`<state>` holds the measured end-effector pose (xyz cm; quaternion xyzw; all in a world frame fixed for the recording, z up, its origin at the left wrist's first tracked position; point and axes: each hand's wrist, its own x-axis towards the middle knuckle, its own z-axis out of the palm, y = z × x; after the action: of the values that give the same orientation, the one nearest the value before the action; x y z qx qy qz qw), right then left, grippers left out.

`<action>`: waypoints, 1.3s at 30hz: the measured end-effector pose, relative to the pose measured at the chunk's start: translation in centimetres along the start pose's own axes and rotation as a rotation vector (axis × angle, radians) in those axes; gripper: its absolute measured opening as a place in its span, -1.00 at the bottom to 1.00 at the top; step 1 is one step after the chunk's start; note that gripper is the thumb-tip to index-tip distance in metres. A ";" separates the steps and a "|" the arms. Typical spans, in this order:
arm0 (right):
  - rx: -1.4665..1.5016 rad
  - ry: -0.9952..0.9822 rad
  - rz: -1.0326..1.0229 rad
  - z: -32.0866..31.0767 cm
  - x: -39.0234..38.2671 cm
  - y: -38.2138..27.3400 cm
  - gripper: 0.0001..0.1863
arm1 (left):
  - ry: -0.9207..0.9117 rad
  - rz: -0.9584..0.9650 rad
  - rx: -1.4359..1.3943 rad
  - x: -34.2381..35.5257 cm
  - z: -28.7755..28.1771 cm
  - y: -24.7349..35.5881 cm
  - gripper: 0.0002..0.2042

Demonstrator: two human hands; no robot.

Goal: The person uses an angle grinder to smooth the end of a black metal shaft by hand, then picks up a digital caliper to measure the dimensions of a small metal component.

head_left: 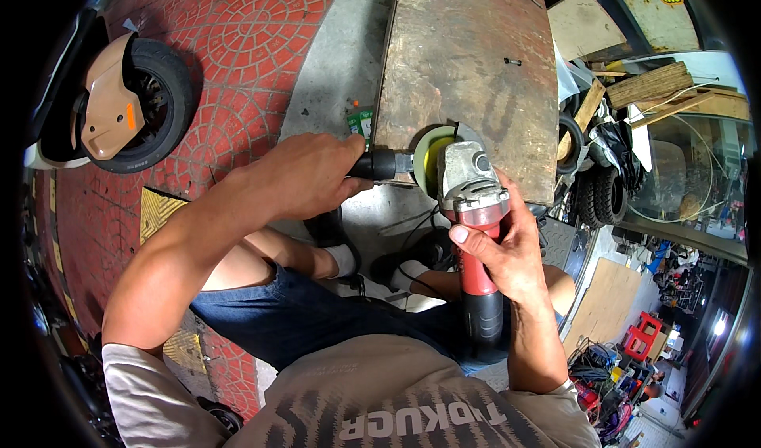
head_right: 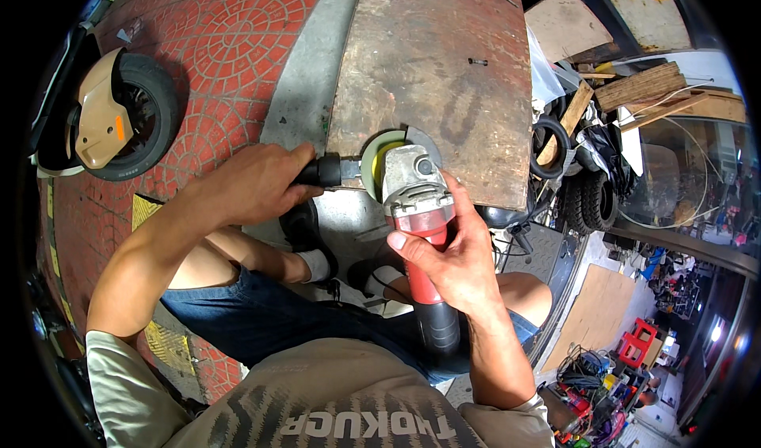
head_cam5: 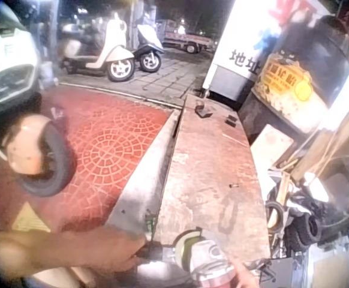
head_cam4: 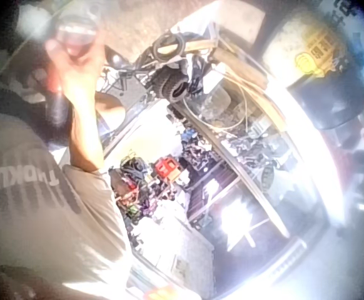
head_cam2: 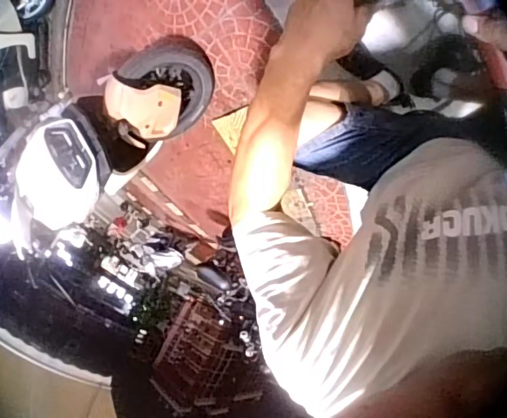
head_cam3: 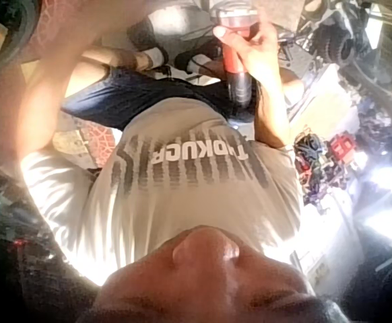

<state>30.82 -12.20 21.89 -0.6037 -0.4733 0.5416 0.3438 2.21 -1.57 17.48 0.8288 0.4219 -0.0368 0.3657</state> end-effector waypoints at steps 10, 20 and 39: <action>-0.023 -0.011 0.004 0.4 -0.1 -0.2 -0.04 | 0.023 -0.008 0.006 -0.1 0.4 0.0 -0.59; 0.030 0.012 0.006 -0.2 -0.1 -0.1 -0.06 | 0.003 -0.018 -0.025 -0.2 0.2 0.1 -0.60; -0.007 -0.021 0.051 0.8 -0.2 -0.9 -0.03 | 0.003 -0.016 -0.002 0.0 0.2 0.1 -0.60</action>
<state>29.89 -12.19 22.65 -0.6111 -0.4633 0.5550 0.3224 2.36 -1.79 17.39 0.8251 0.4289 -0.0380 0.3658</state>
